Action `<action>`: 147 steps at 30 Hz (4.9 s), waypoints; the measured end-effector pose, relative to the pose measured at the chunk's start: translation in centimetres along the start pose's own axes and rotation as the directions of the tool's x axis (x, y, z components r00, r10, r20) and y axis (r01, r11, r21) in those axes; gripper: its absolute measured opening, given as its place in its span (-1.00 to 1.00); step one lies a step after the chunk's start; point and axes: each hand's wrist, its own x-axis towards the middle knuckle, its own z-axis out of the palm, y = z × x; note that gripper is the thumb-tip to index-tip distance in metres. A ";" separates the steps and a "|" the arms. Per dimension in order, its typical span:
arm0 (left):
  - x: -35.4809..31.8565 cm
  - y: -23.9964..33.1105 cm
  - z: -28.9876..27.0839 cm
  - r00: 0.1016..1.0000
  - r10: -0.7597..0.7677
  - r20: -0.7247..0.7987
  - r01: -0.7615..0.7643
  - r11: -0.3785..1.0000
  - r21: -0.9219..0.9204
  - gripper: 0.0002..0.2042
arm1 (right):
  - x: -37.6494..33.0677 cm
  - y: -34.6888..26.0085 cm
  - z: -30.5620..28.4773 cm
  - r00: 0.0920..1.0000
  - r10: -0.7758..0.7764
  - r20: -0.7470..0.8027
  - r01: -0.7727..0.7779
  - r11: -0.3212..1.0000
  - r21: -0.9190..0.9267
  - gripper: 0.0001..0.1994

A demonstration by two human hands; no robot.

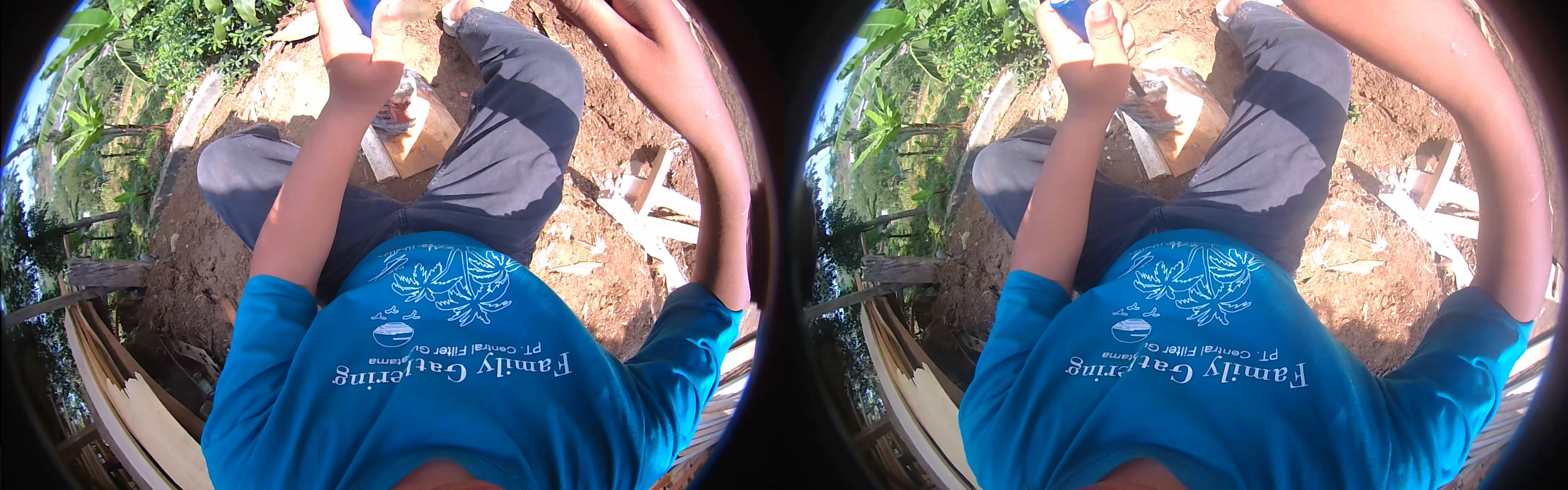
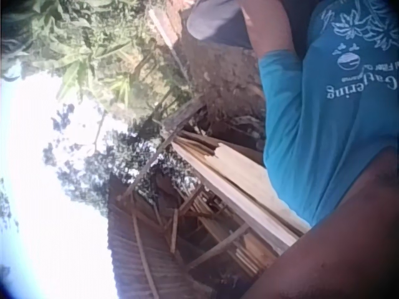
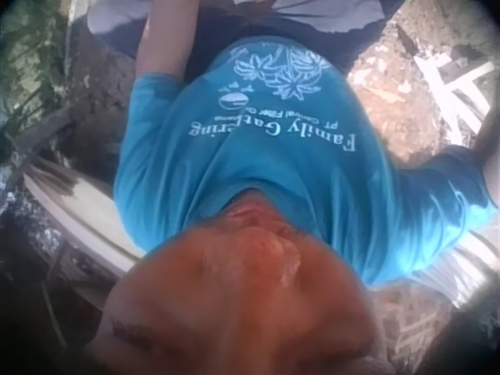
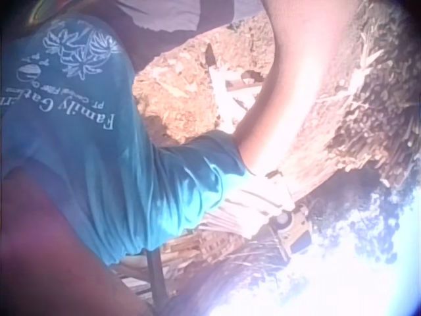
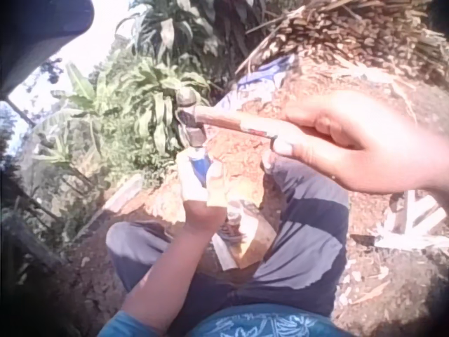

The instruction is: The person sits on the ground and uses a hammer to strike a blue-handled tool against a wooden block, then uses a knife to carve and trim small wooden pieces.

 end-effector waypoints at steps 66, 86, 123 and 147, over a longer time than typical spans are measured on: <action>-2.4 -0.9 -1.0 0.988 0.131 -0.076 -0.129 0.991 0.026 -0.62 | -0.6 0.1 2.7 0.960 -0.251 -0.127 0.254 0.967 0.009 -0.78; -2.7 0.0 -1.2 0.999 -0.051 -0.018 0.045 0.976 -0.213 -0.51 | -0.9 -3.3 1.7 0.995 0.080 0.061 -0.065 0.972 -0.227 -0.77; -4.6 -4.0 -2.6 0.997 0.070 0.019 -0.071 0.996 0.050 -0.60 | -0.8 -2.4 3.1 0.995 -0.008 -0.100 -0.020 0.961 -0.274 -0.80; -4.3 -1.7 -2.2 0.988 -0.101 0.116 0.119 0.981 -0.156 -0.60 | -0.4 -1.6 4.6 0.960 -0.085 -0.267 0.032 0.980 -0.199 -0.80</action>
